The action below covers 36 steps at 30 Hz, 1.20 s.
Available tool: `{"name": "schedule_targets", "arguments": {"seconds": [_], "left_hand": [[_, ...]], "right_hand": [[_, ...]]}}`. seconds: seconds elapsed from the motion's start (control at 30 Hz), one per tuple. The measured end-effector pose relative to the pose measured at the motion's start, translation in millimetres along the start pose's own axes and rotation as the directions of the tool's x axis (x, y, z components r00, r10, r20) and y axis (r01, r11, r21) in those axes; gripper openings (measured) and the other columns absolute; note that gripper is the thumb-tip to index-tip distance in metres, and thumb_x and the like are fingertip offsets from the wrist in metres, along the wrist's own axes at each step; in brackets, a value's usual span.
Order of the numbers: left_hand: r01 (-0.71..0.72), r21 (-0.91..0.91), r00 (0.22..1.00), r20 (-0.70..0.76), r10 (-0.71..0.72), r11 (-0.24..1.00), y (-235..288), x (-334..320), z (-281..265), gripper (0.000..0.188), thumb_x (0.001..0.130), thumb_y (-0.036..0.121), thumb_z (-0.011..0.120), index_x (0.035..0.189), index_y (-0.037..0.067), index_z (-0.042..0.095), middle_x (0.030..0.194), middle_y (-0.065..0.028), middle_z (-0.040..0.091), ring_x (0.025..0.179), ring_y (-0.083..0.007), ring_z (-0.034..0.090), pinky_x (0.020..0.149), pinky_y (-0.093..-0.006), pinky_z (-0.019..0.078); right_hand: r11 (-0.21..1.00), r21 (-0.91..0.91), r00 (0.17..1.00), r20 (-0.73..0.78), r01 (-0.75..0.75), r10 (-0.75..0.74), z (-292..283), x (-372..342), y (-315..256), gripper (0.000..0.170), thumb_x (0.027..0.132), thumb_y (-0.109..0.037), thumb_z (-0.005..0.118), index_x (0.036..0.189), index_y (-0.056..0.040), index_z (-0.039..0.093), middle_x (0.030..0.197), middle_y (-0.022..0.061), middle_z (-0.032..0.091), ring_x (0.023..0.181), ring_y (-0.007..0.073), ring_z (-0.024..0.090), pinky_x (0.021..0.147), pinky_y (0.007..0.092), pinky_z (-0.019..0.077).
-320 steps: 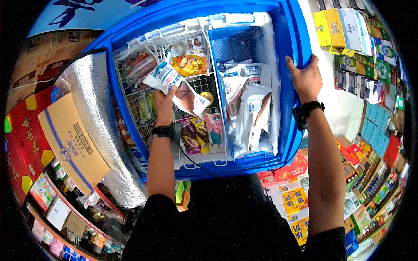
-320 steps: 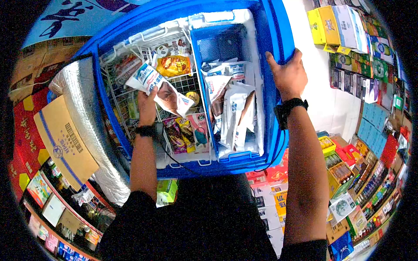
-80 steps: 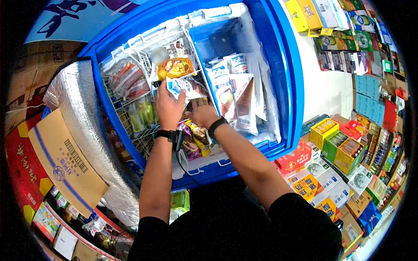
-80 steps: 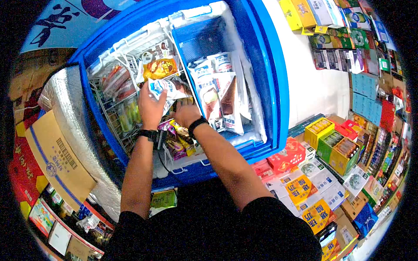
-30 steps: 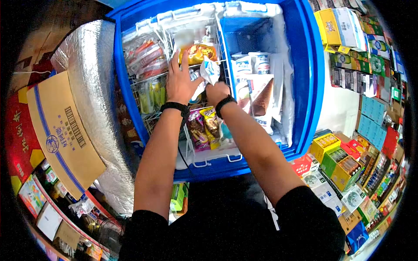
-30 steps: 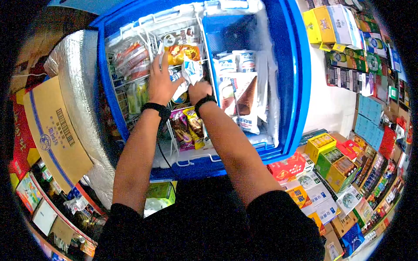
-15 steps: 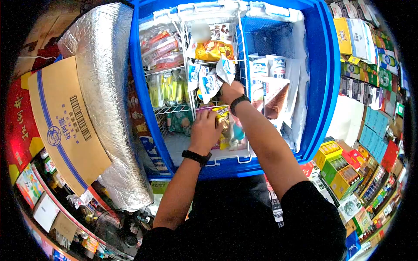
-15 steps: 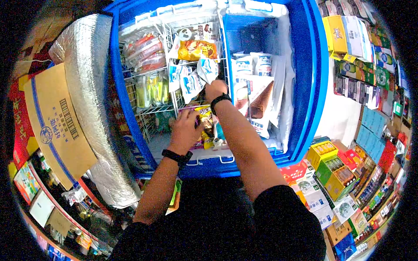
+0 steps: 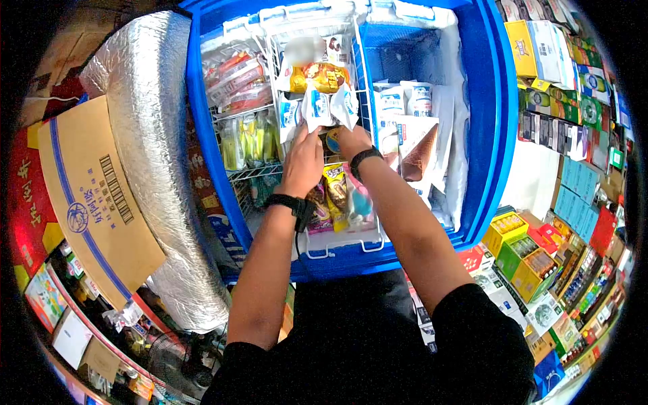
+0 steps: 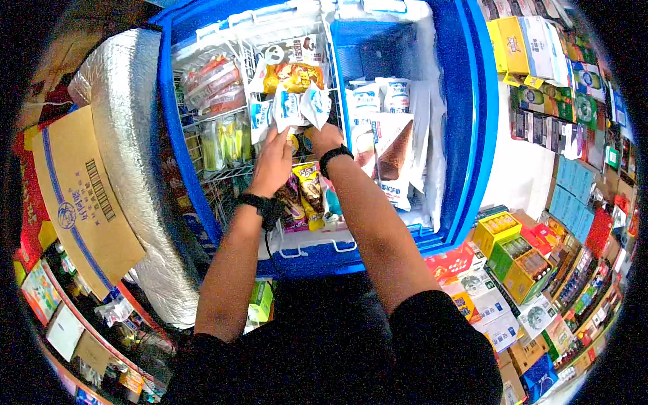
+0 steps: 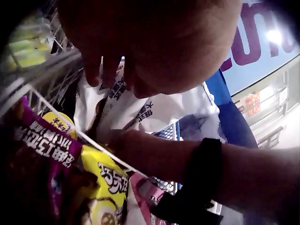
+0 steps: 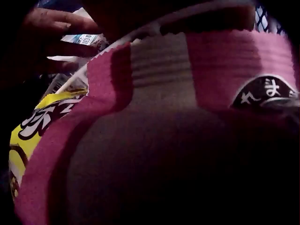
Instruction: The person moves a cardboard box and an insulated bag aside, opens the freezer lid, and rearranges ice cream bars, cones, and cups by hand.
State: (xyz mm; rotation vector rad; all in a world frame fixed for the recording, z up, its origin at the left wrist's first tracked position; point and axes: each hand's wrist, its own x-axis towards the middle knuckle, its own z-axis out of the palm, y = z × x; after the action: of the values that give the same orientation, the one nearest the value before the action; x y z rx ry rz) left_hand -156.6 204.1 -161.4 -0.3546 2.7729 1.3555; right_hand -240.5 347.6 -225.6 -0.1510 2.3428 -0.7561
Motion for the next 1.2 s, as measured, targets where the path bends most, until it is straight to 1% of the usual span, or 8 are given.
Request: {"name": "schedule_targets", "arguments": {"seconds": [0.1,0.13,0.23,0.43,0.6,0.83,0.97,1.2], "left_hand": [[0.058,0.034,0.994,0.090,-0.061,0.998,-4.9,4.8,-6.4,0.033,0.098,0.005,0.053,0.128,-0.006,0.063,0.135,-0.0256,0.058,0.120,-0.0453,0.058,0.103,-0.0499,0.0475],[-0.005,0.055,0.998,0.055,0.002,0.998,-8.3,4.5,-6.9,0.033,0.099,0.006,0.053,0.128,-0.005,0.064,0.135,-0.0258,0.058,0.117,-0.0455,0.059,0.102,-0.0503,0.0483],[-0.016,0.089,0.998,-0.060,0.021,0.996,-10.2,-0.4,-6.2,0.029,0.098,0.008,0.053,0.121,-0.003,0.068,0.130,-0.0260,0.061,0.112,-0.0455,0.061,0.098,-0.0512,0.0496],[0.142,0.152,0.981,0.112,-0.160,0.978,-2.1,-3.7,-16.8,0.028,0.096,0.009,0.054,0.119,-0.001,0.068,0.110,-0.0266,0.069,0.102,-0.0465,0.065,0.092,-0.0541,0.0515],[0.207,0.217,0.945,0.207,-0.252,0.954,-5.2,-5.3,-1.4,0.030,0.096,0.013,0.052,0.114,-0.005,0.069,0.107,-0.0296,0.070,0.099,-0.0473,0.066,0.091,-0.0558,0.0527],[0.235,0.155,0.940,0.217,-0.265,0.960,-6.5,-5.4,9.8,0.034,0.097,0.016,0.054,0.123,0.000,0.070,0.109,-0.0325,0.068,0.101,-0.0489,0.065,0.092,-0.0560,0.0518],[0.222,0.173,0.942,0.214,-0.257,0.960,-0.5,-5.6,6.3,0.039,0.099,0.017,0.055,0.134,0.001,0.063,0.117,-0.0323,0.067,0.106,-0.0502,0.064,0.094,-0.0563,0.0504],[0.099,0.227,0.968,0.205,-0.146,0.969,-6.3,6.0,4.9,0.032,0.097,0.017,0.059,0.119,-0.003,0.070,0.118,-0.0314,0.064,0.109,-0.0475,0.062,0.094,-0.0552,0.0519]], "right_hand": [[0.997,-0.051,0.997,-0.054,-0.051,0.048,19.0,15.8,16.3,0.036,0.093,-0.032,0.062,0.102,0.0006,0.074,0.102,0.0280,0.073,0.099,0.0448,0.071,0.087,0.0503,0.0569],[0.894,-0.422,0.986,0.131,0.150,-0.104,9.2,14.0,15.5,0.026,0.092,-0.025,0.065,0.099,-0.0023,0.075,0.100,0.0252,0.075,0.097,0.0406,0.074,0.086,0.0486,0.0591],[0.875,-0.448,0.983,0.108,0.182,-0.149,2.5,6.8,-1.1,0.016,0.091,-0.016,0.067,0.099,-0.0048,0.074,0.096,0.0227,0.076,0.093,0.0372,0.075,0.082,0.0470,0.0609],[0.889,-0.326,0.941,0.005,0.322,-0.339,-26.9,-39.3,-16.3,0.020,0.087,-0.007,0.064,0.104,0.0018,0.062,0.086,0.0234,0.072,0.082,0.0416,0.072,0.073,0.0490,0.0586],[0.938,-0.296,0.968,-0.112,0.181,-0.223,-36.6,-70.6,-17.1,0.022,0.088,-0.010,0.063,0.107,0.0021,0.064,0.088,0.0245,0.071,0.082,0.0418,0.072,0.074,0.0505,0.0583],[0.955,0.040,0.926,-0.260,0.293,-0.274,-65.3,-117.3,-13.8,0.035,0.093,-0.015,0.068,0.124,0.0005,0.062,0.102,0.0281,0.071,0.090,0.0464,0.070,0.078,0.0520,0.0559],[0.967,0.241,0.979,-0.201,0.085,-0.036,-78.0,-133.6,-8.5,0.031,0.101,-0.019,0.063,0.126,0.0004,0.064,0.088,0.0253,0.071,0.082,0.0410,0.072,0.071,0.0472,0.0555],[0.812,0.581,0.968,-0.232,0.062,0.093,-66.5,-135.5,37.8,0.032,0.105,-0.019,0.062,0.129,0.0025,0.064,0.088,0.0084,0.070,0.072,0.0143,0.064,0.064,0.0318,0.0515]]}}
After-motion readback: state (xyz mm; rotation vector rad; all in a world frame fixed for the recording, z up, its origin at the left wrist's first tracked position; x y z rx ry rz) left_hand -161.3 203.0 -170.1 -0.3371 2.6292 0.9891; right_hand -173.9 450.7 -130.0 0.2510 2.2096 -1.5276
